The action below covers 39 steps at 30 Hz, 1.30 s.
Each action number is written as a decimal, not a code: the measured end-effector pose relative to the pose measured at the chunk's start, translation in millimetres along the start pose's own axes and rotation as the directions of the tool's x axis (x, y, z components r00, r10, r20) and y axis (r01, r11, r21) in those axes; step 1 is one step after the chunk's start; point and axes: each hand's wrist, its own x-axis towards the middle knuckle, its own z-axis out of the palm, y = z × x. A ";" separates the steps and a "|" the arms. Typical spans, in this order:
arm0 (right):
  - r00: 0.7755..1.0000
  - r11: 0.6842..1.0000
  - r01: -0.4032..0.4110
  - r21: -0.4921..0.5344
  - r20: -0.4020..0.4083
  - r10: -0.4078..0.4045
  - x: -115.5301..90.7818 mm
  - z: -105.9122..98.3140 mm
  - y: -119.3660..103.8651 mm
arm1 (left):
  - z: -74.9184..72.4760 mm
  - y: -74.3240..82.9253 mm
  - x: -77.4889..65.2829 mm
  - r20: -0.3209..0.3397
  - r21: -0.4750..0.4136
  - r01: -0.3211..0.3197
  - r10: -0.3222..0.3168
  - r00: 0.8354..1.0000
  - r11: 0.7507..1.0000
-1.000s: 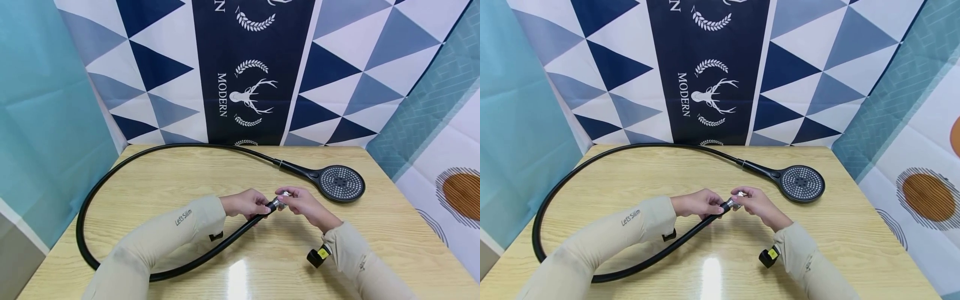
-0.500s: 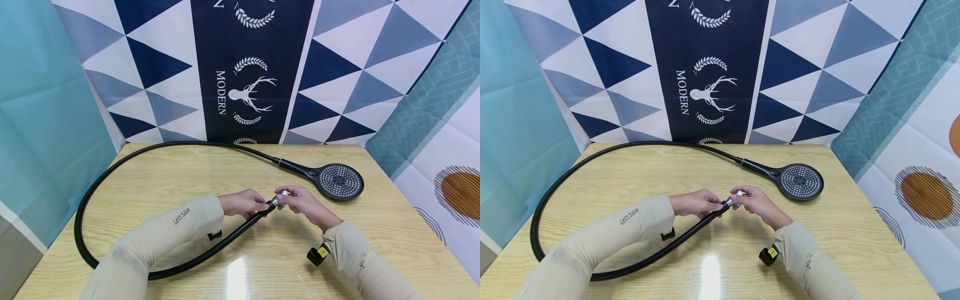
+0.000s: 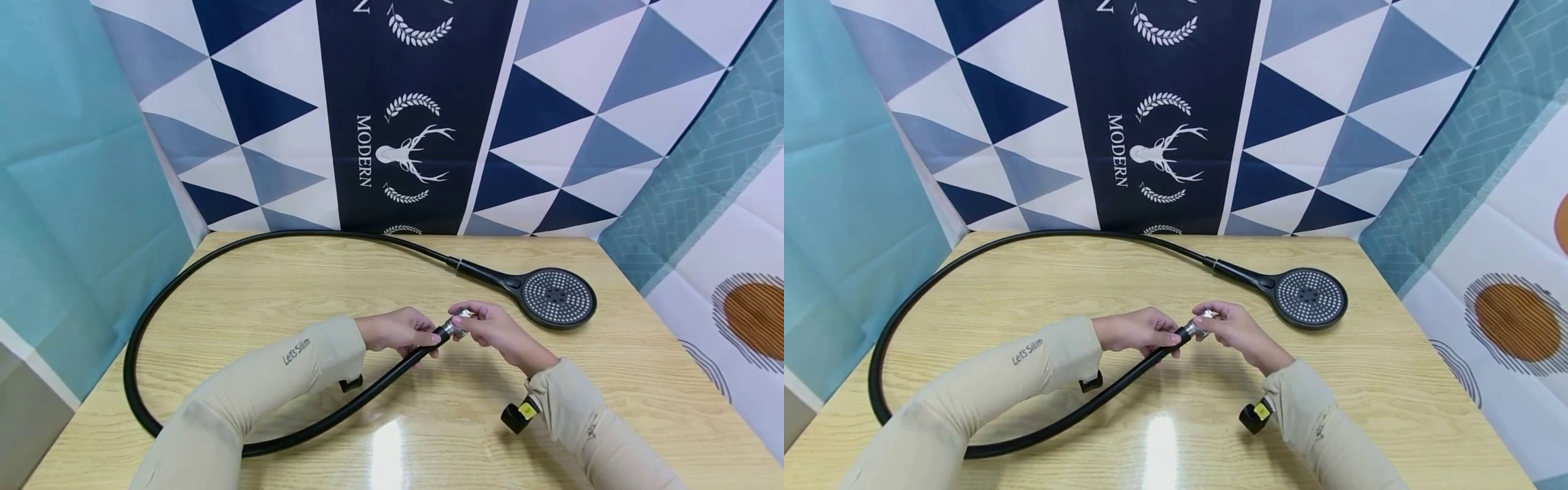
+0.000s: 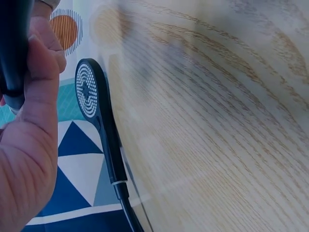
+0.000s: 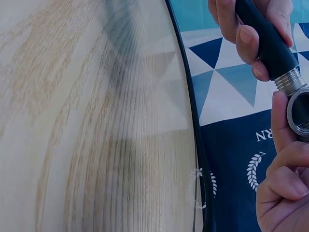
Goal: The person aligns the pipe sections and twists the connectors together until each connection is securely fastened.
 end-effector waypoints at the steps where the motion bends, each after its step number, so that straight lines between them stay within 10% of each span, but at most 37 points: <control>1: 1.000 1.000 0.001 0.002 -0.001 -0.001 -0.1 -0.2 0.2 | 0.6 -0.3 0.2 -0.007 -0.002 -0.005 0.005 1.000 1.000; 9: 1.000 1.000 0.001 0.004 -0.005 -0.001 -1.0 -1.3 1.4 | 3.5 -0.6 1.2 -0.042 0.005 -0.025 0.026 0.999 1.000; 19: 0.999 1.000 0.017 0.014 0.028 -0.017 -0.5 -0.3 4.9 | -3.5 2.0 0.0 0.071 -0.006 0.060 -0.059 0.996 0.998; 39: 1.000 1.000 0.023 -0.006 0.011 -0.023 0.0 -1.5 8.5 | -0.1 1.7 0.7 0.012 0.046 0.011 -0.011 1.000 0.999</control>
